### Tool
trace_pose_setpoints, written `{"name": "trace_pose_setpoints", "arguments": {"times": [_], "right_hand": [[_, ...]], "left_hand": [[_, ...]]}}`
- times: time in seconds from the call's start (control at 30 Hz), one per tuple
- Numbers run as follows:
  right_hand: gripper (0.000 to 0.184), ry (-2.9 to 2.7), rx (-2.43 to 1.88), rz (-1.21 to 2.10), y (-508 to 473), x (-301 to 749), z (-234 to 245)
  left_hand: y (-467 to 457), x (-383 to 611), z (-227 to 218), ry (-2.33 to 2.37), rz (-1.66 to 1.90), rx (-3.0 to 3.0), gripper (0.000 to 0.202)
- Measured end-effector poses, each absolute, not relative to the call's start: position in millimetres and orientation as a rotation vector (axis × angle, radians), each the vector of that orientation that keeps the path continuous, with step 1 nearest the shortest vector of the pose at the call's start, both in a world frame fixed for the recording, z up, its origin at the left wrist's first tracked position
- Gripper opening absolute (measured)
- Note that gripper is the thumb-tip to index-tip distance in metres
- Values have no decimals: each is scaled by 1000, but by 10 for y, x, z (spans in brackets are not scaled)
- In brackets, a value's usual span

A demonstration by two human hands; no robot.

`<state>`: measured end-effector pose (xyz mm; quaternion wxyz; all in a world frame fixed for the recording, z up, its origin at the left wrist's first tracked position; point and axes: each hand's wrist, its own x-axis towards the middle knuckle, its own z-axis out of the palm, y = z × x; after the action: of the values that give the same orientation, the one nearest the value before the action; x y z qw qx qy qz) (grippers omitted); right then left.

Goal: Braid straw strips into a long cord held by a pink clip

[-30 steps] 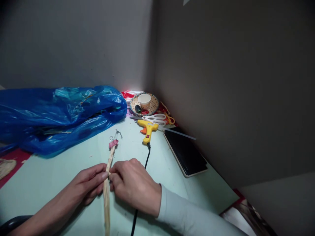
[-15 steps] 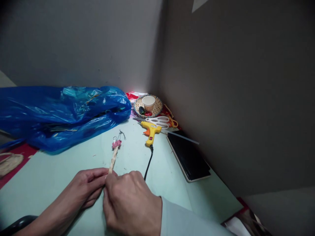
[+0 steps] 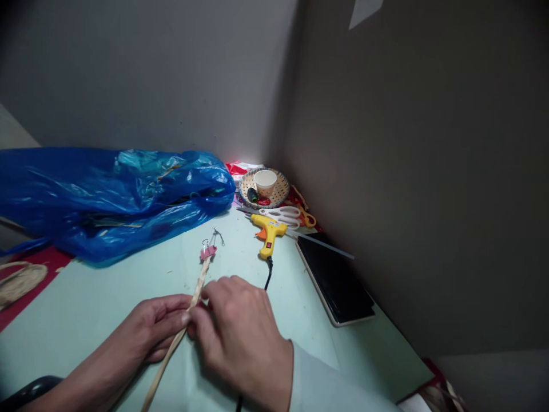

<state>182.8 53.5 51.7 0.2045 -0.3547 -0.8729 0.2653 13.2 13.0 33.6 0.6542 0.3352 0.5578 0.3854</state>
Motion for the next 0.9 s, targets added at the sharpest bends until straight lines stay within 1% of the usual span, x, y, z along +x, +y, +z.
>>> {"name": "trace_pose_setpoints", "arguments": {"times": [0.07,0.13,0.2,0.27,0.43,0.53,0.63,0.73,0.9], "right_hand": [[17,-2350,-1057,994,615,1837,535],[15,-2313,-1002,1277,664,1828,513],[11,-2282,-938,1426,680,1812,484],[12,-2272,-947,1445,679,1796,474],[17,-2285,-1007,1441,698,1763,486],[24,-2280,-943,1460,712,1749,453],[33,-2290,-905,1397,690,1746,412],[34,-2241,-928,1373,645,1747,397],[32,-2211,-1005,1365,583,1743,430]], "left_hand": [[119,138,345,1255,883,756,31],[108,144,341,1263,899,749,39],[99,144,318,1253,916,746,46],[93,139,282,1213,926,758,49],[81,128,202,1157,958,792,46],[71,129,200,1171,967,829,48],[62,129,236,1219,941,861,47],[56,129,283,1259,894,889,41],[47,157,305,1221,885,834,38]]}}
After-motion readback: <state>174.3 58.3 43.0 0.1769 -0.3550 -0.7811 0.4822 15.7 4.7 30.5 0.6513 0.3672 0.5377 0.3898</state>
